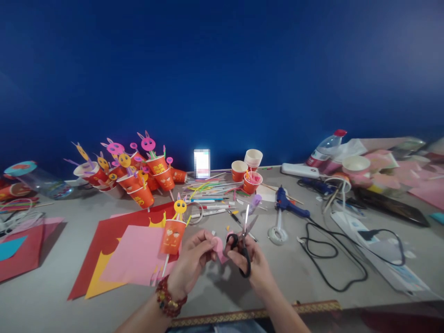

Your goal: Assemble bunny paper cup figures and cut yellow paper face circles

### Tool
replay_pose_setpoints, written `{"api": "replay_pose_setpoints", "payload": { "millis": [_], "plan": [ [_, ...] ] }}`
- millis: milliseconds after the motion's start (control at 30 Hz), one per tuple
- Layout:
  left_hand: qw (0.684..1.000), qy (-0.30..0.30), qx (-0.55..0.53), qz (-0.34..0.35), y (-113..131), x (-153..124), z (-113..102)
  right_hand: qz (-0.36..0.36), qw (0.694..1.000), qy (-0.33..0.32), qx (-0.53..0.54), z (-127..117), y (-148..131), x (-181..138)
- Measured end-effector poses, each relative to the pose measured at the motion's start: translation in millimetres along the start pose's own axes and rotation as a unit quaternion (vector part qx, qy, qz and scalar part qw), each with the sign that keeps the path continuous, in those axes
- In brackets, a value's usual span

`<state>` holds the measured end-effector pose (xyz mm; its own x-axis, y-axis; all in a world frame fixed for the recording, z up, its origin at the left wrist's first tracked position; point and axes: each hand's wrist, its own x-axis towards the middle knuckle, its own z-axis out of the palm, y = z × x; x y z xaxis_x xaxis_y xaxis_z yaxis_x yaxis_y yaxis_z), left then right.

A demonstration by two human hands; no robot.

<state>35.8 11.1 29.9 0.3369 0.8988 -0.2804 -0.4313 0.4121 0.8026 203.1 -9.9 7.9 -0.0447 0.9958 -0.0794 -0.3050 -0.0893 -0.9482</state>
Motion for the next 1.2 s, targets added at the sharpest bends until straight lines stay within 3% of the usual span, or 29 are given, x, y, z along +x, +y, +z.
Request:
{"api": "replay_pose_setpoints", "payload": {
  "millis": [167, 333, 567, 800, 900, 1000, 1133, 1200],
  "plan": [
    [0.999, 0.021, 0.012, 0.031, -3.5, -2.3, 6.7, -0.018, 0.998, 0.055, 0.018, 15.6, -0.3, -0.3],
    [0.998, 0.016, 0.040, 0.053, -4.6, -8.3, 11.8, -0.033, 0.997, 0.062, 0.004, 21.0, 3.7, 3.0],
    [0.998, -0.040, 0.009, 0.050, -4.2, -10.0, 0.4, 0.050, 0.996, 0.028, 0.076, 20.4, 1.3, 6.8],
    [0.976, -0.025, 0.203, 0.072, -0.8, -10.6, -5.2, 0.012, 0.999, 0.001, 0.038, 22.4, 6.5, 5.0],
    [0.961, 0.004, 0.262, 0.085, 2.7, -10.7, -6.6, -0.011, 1.000, -0.002, -0.026, 17.1, 4.7, 7.6],
    [0.951, 0.060, 0.286, 0.104, 5.5, -12.0, -13.4, -0.024, 0.987, 0.010, -0.157, -1.7, -1.2, 11.0],
    [0.938, 0.103, 0.301, 0.138, 3.7, -16.7, -27.5, 0.001, 0.913, 0.003, -0.408, -34.4, -4.0, 2.7],
    [0.937, 0.127, 0.293, 0.144, 0.0, -19.9, -33.7, 0.038, 0.867, -0.052, -0.493, -42.8, -2.2, -9.1]
  ]
}}
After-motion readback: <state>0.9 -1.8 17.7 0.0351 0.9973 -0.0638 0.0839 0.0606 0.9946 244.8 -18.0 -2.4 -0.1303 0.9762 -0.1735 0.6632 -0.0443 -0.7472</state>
